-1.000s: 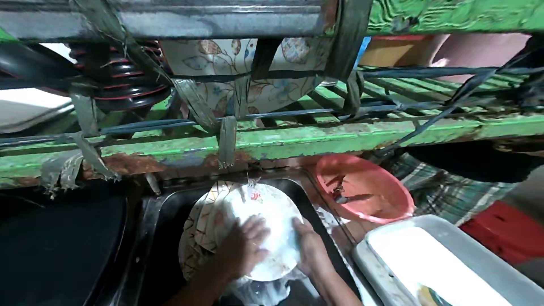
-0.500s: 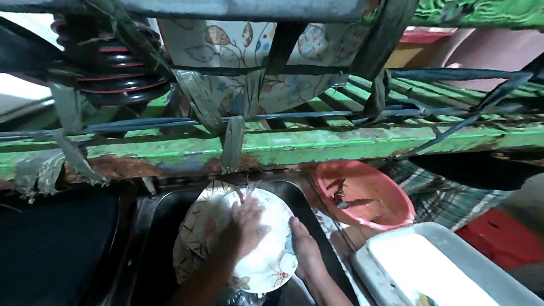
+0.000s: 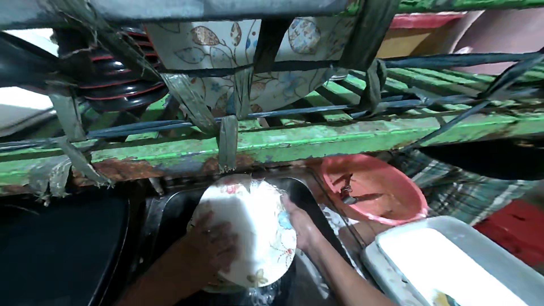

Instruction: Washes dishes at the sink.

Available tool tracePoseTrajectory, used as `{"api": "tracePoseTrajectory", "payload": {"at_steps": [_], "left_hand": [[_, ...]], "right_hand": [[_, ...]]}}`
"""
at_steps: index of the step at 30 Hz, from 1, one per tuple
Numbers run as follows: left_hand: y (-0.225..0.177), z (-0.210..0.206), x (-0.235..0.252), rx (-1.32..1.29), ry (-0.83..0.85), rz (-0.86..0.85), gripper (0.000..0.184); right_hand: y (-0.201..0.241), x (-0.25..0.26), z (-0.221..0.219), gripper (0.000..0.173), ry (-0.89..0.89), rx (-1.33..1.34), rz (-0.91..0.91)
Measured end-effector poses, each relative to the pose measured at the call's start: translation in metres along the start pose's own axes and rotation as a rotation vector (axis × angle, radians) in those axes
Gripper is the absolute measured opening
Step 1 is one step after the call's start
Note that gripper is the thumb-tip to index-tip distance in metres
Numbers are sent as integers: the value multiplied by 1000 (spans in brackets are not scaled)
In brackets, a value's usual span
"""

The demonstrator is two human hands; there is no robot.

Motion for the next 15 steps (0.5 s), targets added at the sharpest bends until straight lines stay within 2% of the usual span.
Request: {"api": "tracePoseTrajectory", "payload": {"at_steps": [2, 4, 6, 8, 9, 11, 13, 15], "left_hand": [[-16, 39, -12, 101, -37, -17, 29], [-28, 76, -24, 56, -112, 85, 29], [-15, 110, -47, -74, -280, 379, 28], [19, 131, -84, -499, -527, 790, 35], [39, 130, -105, -694, -727, 936, 37], [72, 106, -127, -1017, -1037, 1072, 35], [90, 62, -118, -1276, -1151, 1100, 34], [93, 17, -87, -1440, -1163, 1081, 32]], "right_hand": [[5, 1, -29, 45, 81, -122, -21], [17, 6, -58, 36, 135, -188, 51], [28, 13, -80, 30, 157, -71, 103], [39, 15, -88, 25, 88, 160, 81], [46, 10, -90, 25, 59, 319, 41], [59, -4, -98, 26, 73, 505, -3], [69, -19, -111, 21, 149, 547, -21], [69, -27, -124, 23, 207, 482, -46]]}}
Point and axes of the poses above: each hand's wrist, its own x-axis towards the middle knuckle, its own z-axis out of the back of the hand, y = z × x, the point moved 10 cm from there along x, towards the middle knuckle, and after that the axes turned 15 degrees about -x, right-handed, at the moved point
